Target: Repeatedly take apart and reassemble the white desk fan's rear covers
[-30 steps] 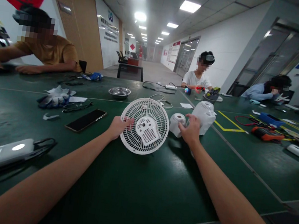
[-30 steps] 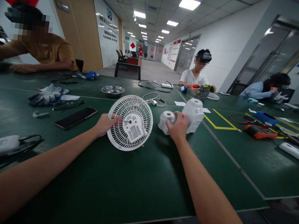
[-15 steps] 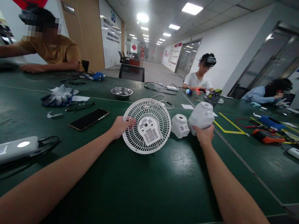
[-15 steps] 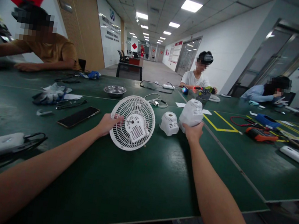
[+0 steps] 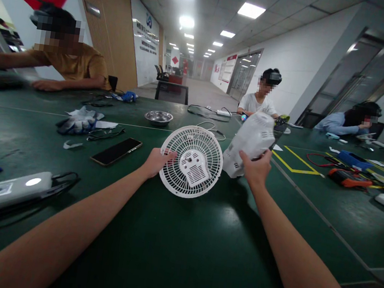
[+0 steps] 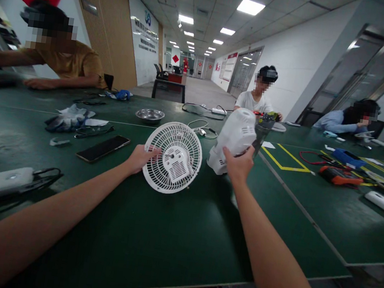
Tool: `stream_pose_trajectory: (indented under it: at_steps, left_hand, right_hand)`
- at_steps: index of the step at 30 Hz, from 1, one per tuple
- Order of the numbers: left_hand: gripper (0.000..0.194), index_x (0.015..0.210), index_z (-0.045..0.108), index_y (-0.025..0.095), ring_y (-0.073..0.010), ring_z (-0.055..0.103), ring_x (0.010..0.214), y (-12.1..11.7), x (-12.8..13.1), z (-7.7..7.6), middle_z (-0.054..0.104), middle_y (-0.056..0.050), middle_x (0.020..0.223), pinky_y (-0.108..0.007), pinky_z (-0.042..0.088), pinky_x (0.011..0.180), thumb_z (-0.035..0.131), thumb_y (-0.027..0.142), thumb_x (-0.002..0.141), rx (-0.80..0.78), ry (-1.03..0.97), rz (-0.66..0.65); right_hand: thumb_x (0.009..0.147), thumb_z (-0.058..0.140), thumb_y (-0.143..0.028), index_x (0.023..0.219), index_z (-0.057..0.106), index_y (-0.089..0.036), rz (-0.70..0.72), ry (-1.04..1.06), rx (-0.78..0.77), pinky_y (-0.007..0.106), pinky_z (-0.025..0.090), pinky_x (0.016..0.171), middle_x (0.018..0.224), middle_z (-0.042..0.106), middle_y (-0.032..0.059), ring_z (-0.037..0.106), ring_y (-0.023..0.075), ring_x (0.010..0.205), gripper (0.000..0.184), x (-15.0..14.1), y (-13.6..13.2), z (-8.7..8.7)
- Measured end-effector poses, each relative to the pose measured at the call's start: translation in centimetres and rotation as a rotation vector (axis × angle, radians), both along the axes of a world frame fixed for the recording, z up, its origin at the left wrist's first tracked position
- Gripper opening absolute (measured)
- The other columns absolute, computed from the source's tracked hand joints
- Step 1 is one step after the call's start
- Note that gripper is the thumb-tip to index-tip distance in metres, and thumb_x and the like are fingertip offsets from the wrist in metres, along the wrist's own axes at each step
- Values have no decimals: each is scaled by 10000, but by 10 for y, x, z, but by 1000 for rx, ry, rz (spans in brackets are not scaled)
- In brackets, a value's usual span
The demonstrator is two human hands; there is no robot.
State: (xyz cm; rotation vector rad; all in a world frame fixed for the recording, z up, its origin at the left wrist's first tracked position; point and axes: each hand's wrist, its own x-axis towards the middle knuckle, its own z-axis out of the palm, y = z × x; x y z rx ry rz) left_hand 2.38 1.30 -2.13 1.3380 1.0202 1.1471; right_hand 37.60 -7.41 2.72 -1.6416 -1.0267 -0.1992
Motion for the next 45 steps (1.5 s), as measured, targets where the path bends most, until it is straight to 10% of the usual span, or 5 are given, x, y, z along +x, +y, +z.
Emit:
stream_pose_trajectory:
  at_steps: [6, 18, 38, 45]
  left_hand:
    - [212, 871, 750, 133, -220, 731, 737, -1, -1, 1, 770, -79, 822, -398, 609, 767, 810, 328, 811, -1, -4, -7]
    - [257, 928, 754, 128, -231, 736, 757, 2, -5, -4, 779, -88, 852, -403, 612, 759, 821, 344, 805, 36, -19, -52]
    - [305, 905, 761, 116, -227, 725, 734, 3, -4, -5, 775, -97, 837, -406, 593, 755, 843, 378, 772, 35, -27, -28]
    - [312, 917, 762, 119, -231, 731, 752, 6, -4, -8, 778, -101, 857, -409, 595, 760, 836, 387, 776, 41, -24, -40]
  right_hand:
    - [633, 794, -604, 1252, 559, -164, 42, -13, -105, 472, 523, 896, 1129, 725, 174, 686, 335, 961, 795, -6, 5, -12]
    - [610, 818, -491, 1317, 525, -152, -80, 76, -64, 472, 491, 965, 1196, 691, 177, 656, 320, 1033, 838, 87, 1, -14]
    - [678, 771, -437, 1350, 446, -185, 43, 42, 257, 489, 494, 967, 1270, 579, 130, 616, 289, 1075, 788, 102, 13, -7]
    - [670, 797, -447, 1339, 479, -178, -64, -163, 351, 532, 452, 1020, 1262, 580, 141, 571, 313, 1128, 788, 65, -7, 17]
